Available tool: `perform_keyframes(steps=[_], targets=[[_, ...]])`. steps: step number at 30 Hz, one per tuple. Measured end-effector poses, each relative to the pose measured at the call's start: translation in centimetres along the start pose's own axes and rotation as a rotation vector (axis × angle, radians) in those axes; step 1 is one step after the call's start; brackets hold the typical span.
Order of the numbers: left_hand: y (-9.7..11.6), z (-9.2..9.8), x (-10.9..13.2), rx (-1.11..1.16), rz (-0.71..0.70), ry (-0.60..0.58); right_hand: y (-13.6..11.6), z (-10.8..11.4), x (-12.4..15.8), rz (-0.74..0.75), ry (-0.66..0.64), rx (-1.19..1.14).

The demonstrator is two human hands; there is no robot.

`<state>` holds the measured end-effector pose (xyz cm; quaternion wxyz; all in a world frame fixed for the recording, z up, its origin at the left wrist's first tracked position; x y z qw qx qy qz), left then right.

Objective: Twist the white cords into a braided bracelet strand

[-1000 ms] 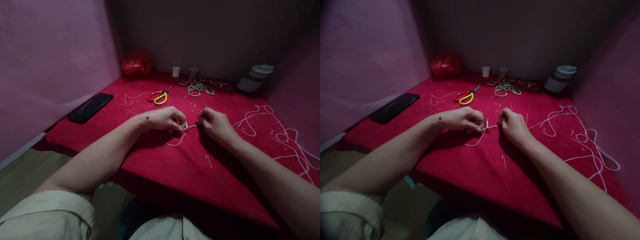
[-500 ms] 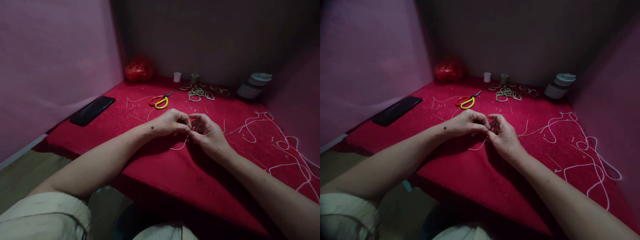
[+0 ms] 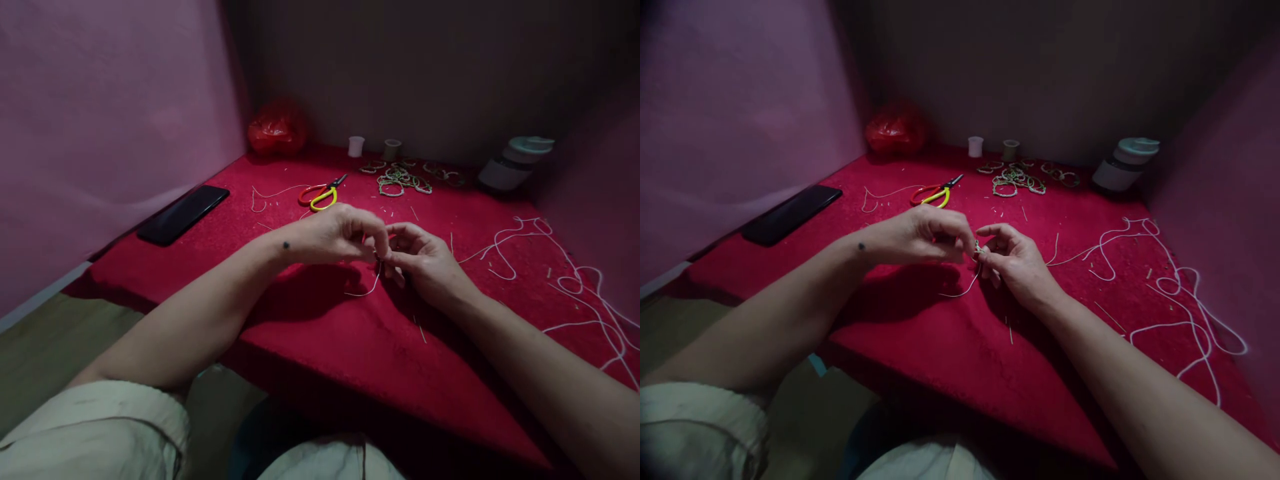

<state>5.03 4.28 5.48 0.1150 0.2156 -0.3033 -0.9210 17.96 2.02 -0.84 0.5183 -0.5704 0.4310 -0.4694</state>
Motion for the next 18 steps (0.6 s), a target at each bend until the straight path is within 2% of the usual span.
perform_keyframes(steps=[2, 4, 7, 10, 13, 15, 18], targets=[[0.7, -0.4, 0.4, 0.066, 0.022, -0.213, -0.1, -0.1, 0.0, -0.003, -0.004, 0.037], [1.0, -0.9, 0.8, 0.054, 0.066, -0.372, -0.2, -0.1, 0.0, -0.013, 0.009, 0.064], [1.0, -1.6, 1.4, -0.119, 0.121, -0.487, -0.3, -0.2, 0.1, -0.029, 0.023, 0.073], [0.9, -2.5, 1.5, -0.329, 0.128, -0.477, -0.3, -0.2, 0.1, -0.031, 0.023, 0.072], [1.0, -3.2, 1.3, -0.388, 0.076, -0.449, -0.3, -0.2, 0.1, -0.029, 0.021, 0.092], [1.0, -3.2, 1.0, -0.364, 0.044, -0.393, -0.2, -0.3, 0.1, -0.023, 0.010, 0.103], [0.7, -2.5, 0.5, -0.329, 0.015, -0.250, -0.3, -0.4, 0.1, -0.014, -0.014, 0.102]])
Point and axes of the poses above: each hand's wrist, its own x-axis away from the middle knuckle, its own z-axis out of the back of the hand, y = z × x, the point moved 5 cm from there along -x, towards the middle knuckle, and after that the axes turned 10 degrees about -z, right-handed, at the moved point
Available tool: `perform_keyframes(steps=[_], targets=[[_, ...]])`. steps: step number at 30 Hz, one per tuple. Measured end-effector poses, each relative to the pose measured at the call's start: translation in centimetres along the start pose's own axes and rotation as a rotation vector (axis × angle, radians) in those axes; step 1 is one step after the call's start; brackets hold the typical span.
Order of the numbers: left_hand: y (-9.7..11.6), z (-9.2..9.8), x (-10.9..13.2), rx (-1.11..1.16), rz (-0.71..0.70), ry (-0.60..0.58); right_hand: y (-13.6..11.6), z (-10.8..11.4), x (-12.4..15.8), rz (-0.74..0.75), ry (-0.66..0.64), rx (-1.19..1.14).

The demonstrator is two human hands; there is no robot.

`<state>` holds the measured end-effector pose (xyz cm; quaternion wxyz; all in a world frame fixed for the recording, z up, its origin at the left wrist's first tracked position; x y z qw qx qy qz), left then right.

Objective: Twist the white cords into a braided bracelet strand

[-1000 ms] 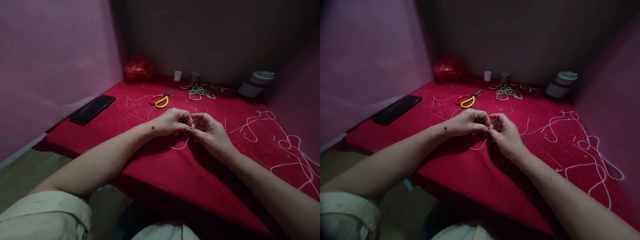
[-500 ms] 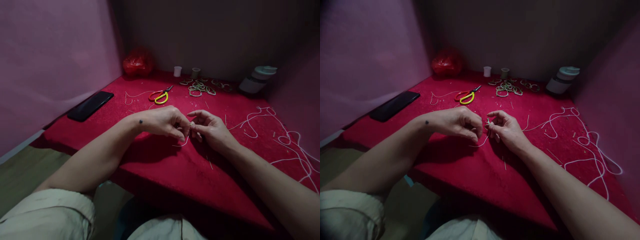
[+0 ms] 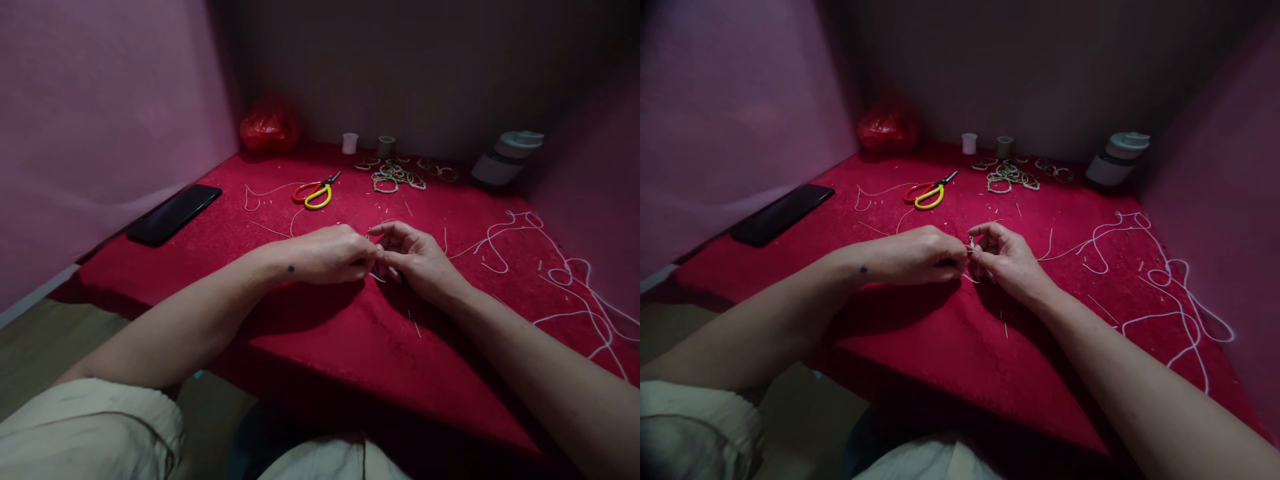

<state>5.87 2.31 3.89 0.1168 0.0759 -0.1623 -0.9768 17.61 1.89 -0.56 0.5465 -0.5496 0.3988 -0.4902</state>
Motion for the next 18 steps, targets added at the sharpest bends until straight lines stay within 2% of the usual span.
perform_keyframes(steps=[8, 11, 18], targets=[[-2.3, 1.1, -0.2, -0.145, 0.024, 0.379, -0.1, -0.1, 0.0, -0.030, -0.007, -0.018], [-3.0, 0.8, -0.4, -0.155, 0.051, 0.424, -0.2, -0.1, 0.0, -0.011, -0.024, -0.021], [-4.3, 0.1, -0.8, -0.079, 0.144, 0.429, -0.1, -0.1, -0.1, -0.019, -0.021, -0.021]])
Point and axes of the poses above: each hand's wrist, its own x-axis away from the middle knuckle, its own z-axis out of the back of the hand, y = z × x, the point moved 5 cm from there along -x, towards the middle knuckle, and after that the axes turned 10 degrees about -z, right-handed, at the moved point
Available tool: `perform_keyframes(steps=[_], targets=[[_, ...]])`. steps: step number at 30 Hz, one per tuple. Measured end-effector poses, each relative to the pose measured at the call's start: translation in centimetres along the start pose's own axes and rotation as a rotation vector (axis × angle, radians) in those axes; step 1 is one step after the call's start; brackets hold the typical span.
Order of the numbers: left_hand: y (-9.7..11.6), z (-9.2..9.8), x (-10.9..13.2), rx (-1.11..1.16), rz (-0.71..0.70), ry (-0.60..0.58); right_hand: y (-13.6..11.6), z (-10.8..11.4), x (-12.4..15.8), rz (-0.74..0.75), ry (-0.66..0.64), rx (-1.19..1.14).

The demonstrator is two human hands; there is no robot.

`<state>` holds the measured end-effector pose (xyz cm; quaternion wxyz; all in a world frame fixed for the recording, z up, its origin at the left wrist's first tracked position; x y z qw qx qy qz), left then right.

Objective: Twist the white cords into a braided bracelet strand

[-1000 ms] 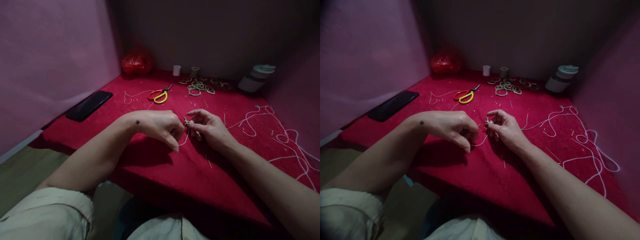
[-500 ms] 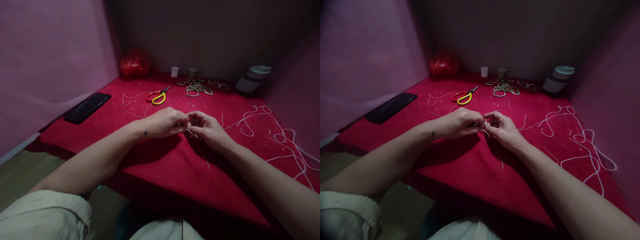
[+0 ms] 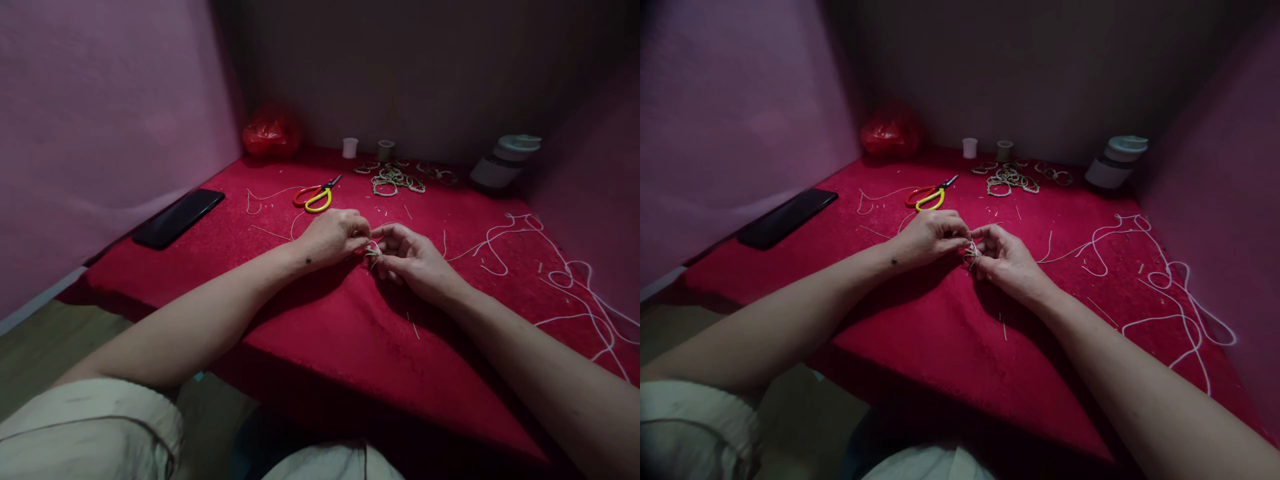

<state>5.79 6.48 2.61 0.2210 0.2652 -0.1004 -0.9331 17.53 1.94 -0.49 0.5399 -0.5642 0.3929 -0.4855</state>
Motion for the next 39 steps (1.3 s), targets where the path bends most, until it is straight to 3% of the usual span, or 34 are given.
perform_keyframes(steps=[8, 28, 34, 39], targets=[[-0.4, -0.7, 0.0, 0.179, 0.197, -0.081, 0.1, 0.2, 0.1, 0.011, -0.006, -0.002], [0.1, -1.2, 0.1, 0.132, 0.114, -0.173, 0.5, 0.7, 0.2, -0.014, 0.182, 0.217], [0.5, -0.3, 0.1, 0.200, 0.140, -0.184, 0.3, 0.7, 0.3, -0.041, 0.161, 0.134], [0.4, -0.9, 0.2, 0.178, 0.142, -0.218, 0.4, 0.7, 0.2, -0.042, 0.152, 0.117]])
Point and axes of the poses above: each hand's wrist, its own x-axis away from the middle knuckle, its own z-axis out of the back of the hand, y = z × x, the point moved 5 cm from there along -x, towards the middle knuckle, and after that the axes turned 10 degrees about -z, right-handed, at the moved point
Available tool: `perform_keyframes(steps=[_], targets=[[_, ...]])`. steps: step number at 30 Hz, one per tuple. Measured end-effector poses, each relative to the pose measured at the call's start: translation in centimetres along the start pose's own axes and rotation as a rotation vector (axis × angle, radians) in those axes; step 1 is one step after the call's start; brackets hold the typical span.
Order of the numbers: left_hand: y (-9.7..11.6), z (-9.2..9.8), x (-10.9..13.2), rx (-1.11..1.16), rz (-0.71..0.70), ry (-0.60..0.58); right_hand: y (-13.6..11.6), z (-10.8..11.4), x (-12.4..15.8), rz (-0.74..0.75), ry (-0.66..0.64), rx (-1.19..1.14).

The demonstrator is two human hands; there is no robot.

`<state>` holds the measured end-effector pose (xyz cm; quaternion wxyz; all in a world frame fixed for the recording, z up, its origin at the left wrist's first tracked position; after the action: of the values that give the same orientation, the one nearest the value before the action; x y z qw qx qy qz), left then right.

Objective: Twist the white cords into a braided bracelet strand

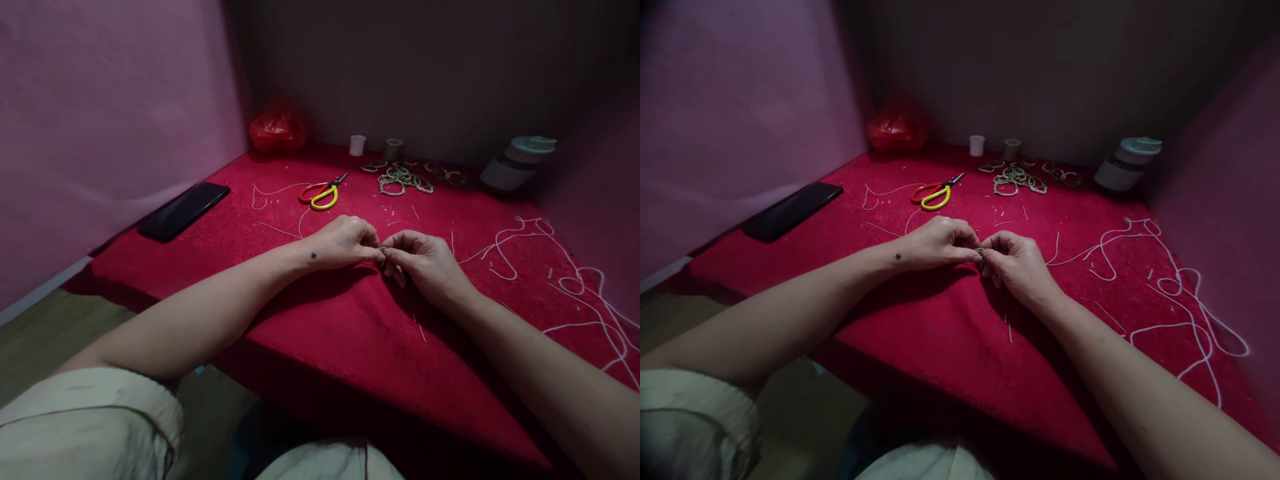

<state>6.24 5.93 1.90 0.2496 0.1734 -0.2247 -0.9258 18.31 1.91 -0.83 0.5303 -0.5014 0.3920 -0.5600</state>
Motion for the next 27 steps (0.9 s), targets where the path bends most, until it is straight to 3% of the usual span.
perform_keyframes(steps=[19, 27], targets=[[0.16, -0.31, -0.11, -0.019, 0.060, 0.018, -0.12, -0.07, 0.08, -0.005, 0.058, 0.081], [-0.07, -0.87, -0.16, -0.147, -0.114, 0.094, -0.40, -0.22, 0.08, -0.080, -0.015, 0.085]])
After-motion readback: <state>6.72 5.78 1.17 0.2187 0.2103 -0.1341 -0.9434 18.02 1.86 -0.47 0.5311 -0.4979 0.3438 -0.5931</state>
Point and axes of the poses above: each hand's wrist, its own x-axis away from the middle knuckle, its own z-axis out of the back of the hand, y = z × x, the point moved 5 cm from there along -x, towards the middle knuckle, and after that the axes turned 10 degrees about -z, right-handed, at the moved point
